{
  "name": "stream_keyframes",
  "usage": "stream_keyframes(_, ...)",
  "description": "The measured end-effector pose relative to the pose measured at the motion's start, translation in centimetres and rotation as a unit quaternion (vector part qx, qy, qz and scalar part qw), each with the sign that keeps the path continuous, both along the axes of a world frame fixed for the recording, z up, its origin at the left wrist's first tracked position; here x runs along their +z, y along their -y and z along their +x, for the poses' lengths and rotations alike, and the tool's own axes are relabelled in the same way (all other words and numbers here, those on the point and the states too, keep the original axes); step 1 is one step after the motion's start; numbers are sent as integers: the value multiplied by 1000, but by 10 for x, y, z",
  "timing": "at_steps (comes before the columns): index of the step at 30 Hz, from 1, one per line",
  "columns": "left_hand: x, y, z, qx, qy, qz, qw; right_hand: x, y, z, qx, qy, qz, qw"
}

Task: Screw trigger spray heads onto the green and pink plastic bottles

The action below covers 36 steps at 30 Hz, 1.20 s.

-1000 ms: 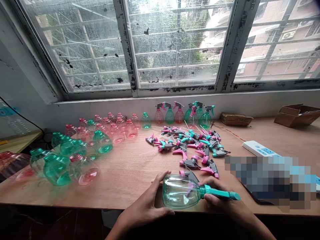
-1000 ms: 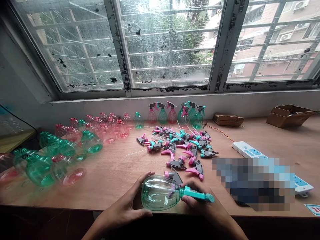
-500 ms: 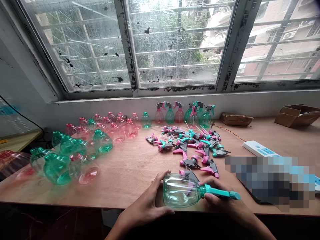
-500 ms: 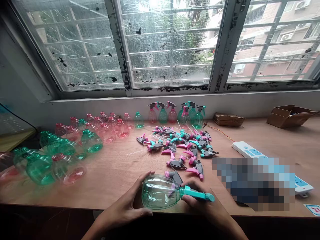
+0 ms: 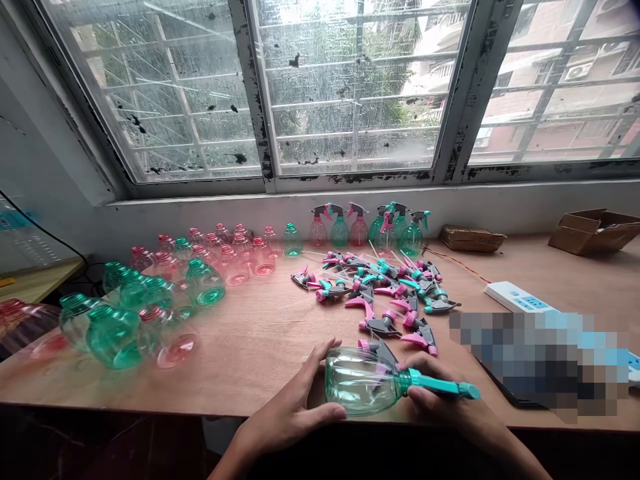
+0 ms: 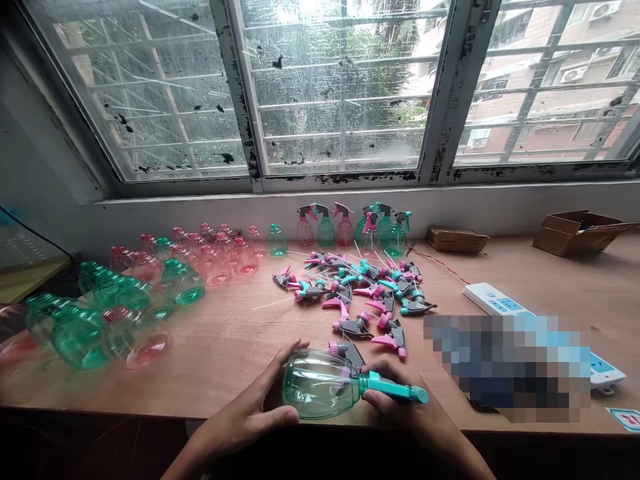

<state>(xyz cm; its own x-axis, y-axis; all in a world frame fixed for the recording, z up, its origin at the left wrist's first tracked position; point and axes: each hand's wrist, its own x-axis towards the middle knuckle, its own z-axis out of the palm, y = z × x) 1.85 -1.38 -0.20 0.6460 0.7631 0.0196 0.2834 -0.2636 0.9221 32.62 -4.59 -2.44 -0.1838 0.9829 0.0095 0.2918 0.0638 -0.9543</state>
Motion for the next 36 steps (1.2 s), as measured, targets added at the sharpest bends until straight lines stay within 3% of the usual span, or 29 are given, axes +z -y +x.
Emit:
stream_keyframes(6, 3, 2, 3, 6, -21, 15, 1000, -1, -1, -1, -25, 16, 7, 1000)
stream_keyframes(36, 1, -2, 0, -4, -11, 5, 1000, 2, -1, 0, -11, 16, 1, 1000)
